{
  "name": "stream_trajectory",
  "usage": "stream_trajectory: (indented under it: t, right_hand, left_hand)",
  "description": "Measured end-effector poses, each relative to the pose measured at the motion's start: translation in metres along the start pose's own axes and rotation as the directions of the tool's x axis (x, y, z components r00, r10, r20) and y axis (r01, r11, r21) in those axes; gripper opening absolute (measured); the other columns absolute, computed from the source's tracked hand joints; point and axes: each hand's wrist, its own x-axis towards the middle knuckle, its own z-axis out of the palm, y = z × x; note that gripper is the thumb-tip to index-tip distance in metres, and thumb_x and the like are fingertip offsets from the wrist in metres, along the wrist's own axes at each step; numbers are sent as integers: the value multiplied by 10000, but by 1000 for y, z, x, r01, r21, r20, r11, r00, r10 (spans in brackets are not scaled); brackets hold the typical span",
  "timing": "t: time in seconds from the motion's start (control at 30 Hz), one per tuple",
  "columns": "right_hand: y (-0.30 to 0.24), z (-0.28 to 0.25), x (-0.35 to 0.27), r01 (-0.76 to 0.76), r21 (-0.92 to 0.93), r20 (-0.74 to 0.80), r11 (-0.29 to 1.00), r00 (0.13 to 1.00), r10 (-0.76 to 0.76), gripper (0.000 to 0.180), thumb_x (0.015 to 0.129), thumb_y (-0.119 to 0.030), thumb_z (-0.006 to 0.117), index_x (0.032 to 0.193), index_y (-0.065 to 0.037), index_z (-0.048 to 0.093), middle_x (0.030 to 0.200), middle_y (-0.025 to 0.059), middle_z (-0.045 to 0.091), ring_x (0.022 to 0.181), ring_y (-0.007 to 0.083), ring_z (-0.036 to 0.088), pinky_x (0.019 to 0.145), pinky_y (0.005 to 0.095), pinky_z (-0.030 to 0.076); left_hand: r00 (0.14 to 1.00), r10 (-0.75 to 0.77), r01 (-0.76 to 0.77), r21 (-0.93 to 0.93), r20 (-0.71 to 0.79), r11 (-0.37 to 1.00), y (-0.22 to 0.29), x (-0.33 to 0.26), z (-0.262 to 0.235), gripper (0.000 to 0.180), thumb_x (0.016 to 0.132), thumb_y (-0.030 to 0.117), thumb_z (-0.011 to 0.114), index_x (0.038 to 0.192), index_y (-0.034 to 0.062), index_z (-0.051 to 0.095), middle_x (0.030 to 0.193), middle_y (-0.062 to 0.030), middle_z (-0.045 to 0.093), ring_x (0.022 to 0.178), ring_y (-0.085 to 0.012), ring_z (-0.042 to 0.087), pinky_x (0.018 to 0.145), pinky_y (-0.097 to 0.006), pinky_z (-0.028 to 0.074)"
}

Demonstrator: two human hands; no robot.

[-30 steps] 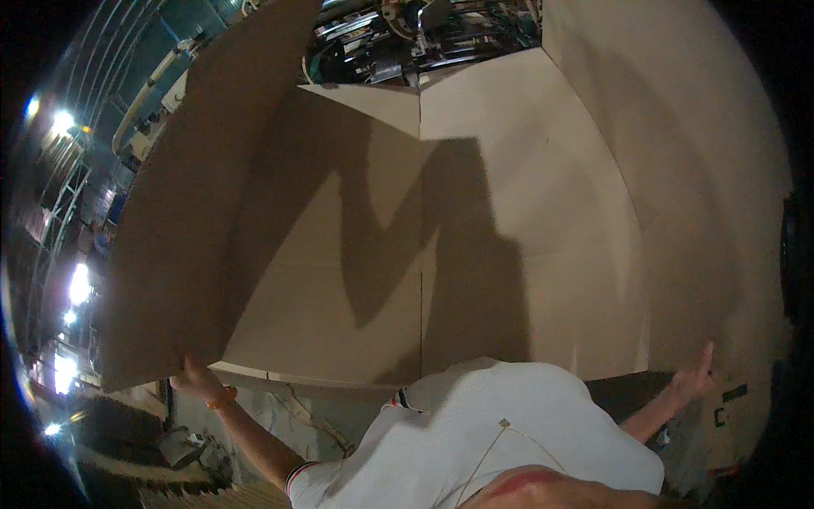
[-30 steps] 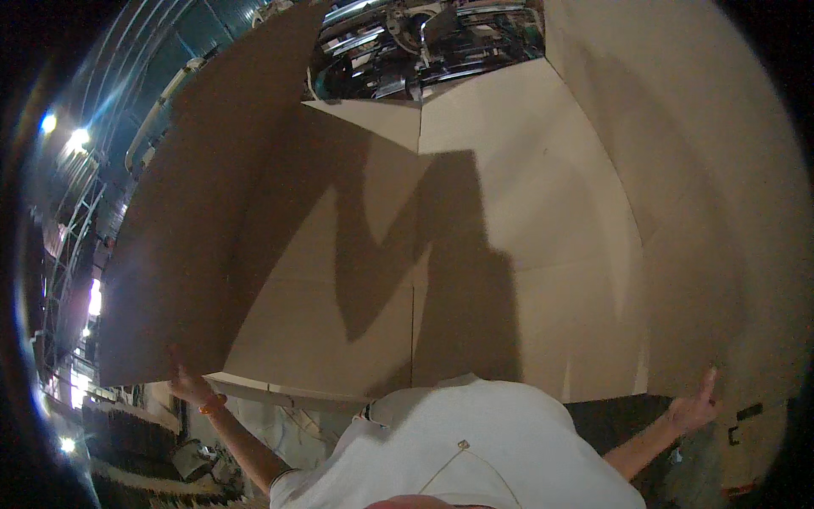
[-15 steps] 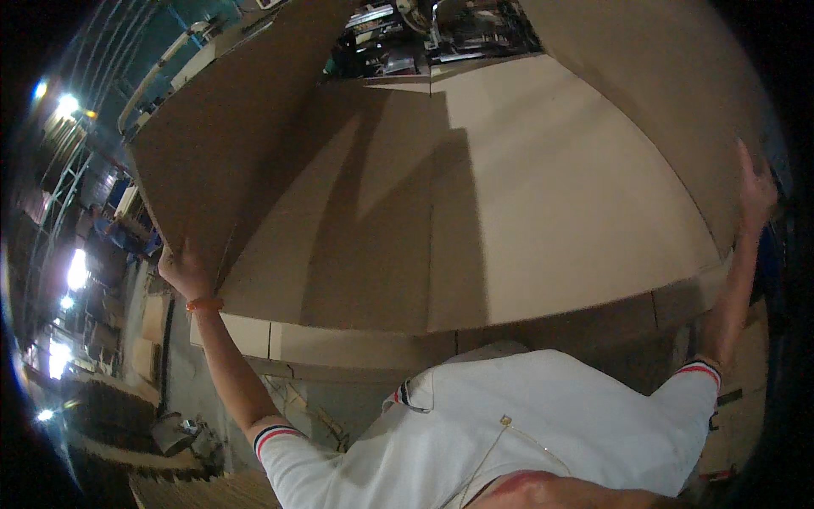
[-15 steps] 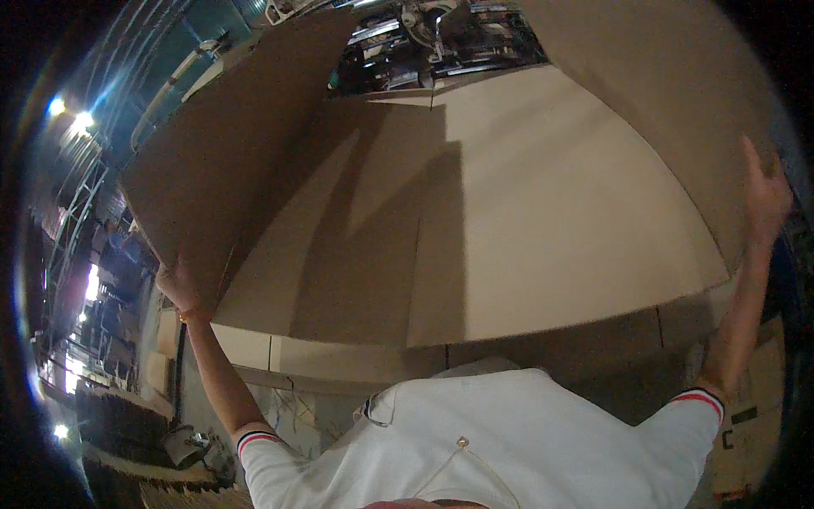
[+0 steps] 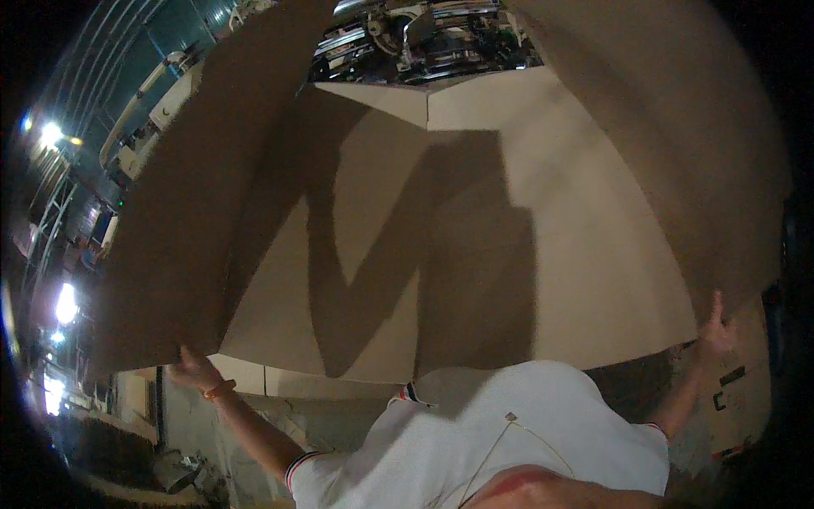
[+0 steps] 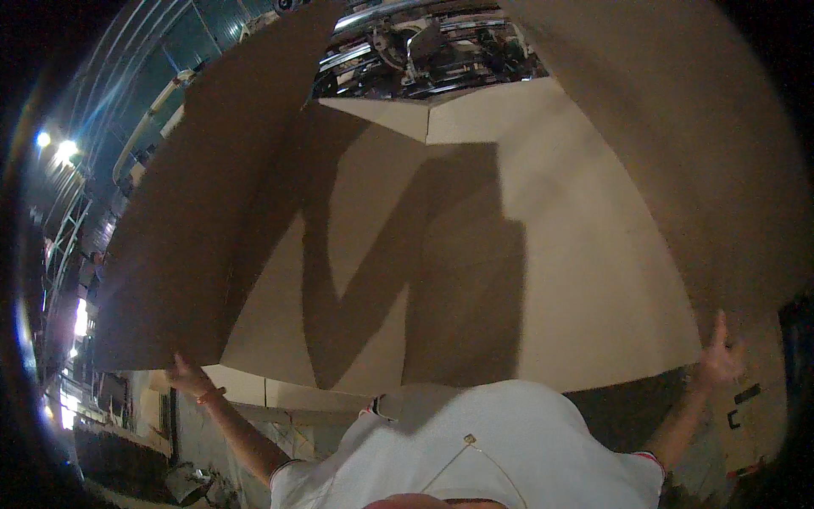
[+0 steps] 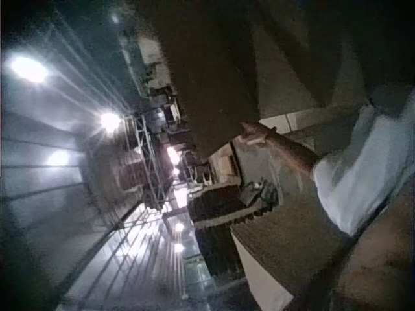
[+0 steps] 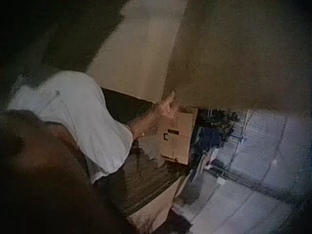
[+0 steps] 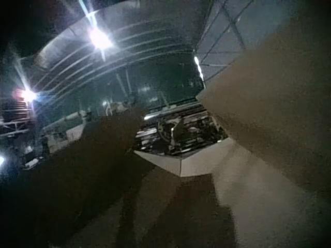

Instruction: The person repeatedly folds large flat cardboard sheets along pre-scored lines on a worktable. The person lifts, aligns, and presses the cardboard to create creases, then places the folded pieces back on the table. The process is repeated multiple times with similar sheets.

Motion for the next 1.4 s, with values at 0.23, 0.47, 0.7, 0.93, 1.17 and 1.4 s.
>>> stream_trajectory:
  t: [0.23,0.47,0.7,0.93,1.17,1.4]
  right_hand:
    - [-72,118,-39,314,203,89,928,937,-336,233,856,-116,676,1047,17,670,987,169,686,843,248,670,716,342,535]
    - [-57,195,-1,405,473,202,783,815,-543,362,831,-11,614,1192,-20,620,1083,135,674,934,293,664,771,371,524]
    - [-123,182,-71,-33,670,577,742,651,-492,518,750,32,553,1262,-47,573,1343,156,521,1245,349,489,1057,440,374]
    - [-107,157,-191,293,563,736,773,247,-630,740,603,61,631,1304,-164,555,1404,120,468,1301,378,416,1036,488,381]
    - [-105,171,-202,380,584,653,717,305,-693,563,698,3,642,1236,-153,602,1381,84,496,1284,333,443,1040,506,343]
    - [-135,217,-155,451,700,467,553,297,-833,309,832,-124,581,1133,-119,652,1233,68,614,1179,291,553,1030,587,328]
  left_hand:
    - [971,-47,64,-66,233,996,-93,-96,62,348,854,259,670,941,-78,650,820,-128,668,757,-174,586,657,-359,464]
    - [824,-338,380,-2,454,925,-88,-129,74,268,831,131,611,1012,-64,645,912,-136,676,826,-183,616,732,-333,479]
    - [669,270,-190,-191,693,963,23,-260,116,356,864,26,521,1207,42,615,1268,-144,586,1196,-253,547,1021,-421,408]
    - [344,347,-357,-220,872,908,-1,-364,94,408,842,64,557,1240,135,609,1355,-96,525,1282,-287,466,1082,-474,329]
    - [304,292,-377,-167,907,911,13,-350,96,392,831,75,605,1215,149,625,1308,-87,565,1238,-276,510,1079,-492,317]
    - [360,374,-479,-175,855,860,6,-296,152,369,861,126,615,1224,189,605,1284,-30,577,1206,-237,533,1070,-503,331]
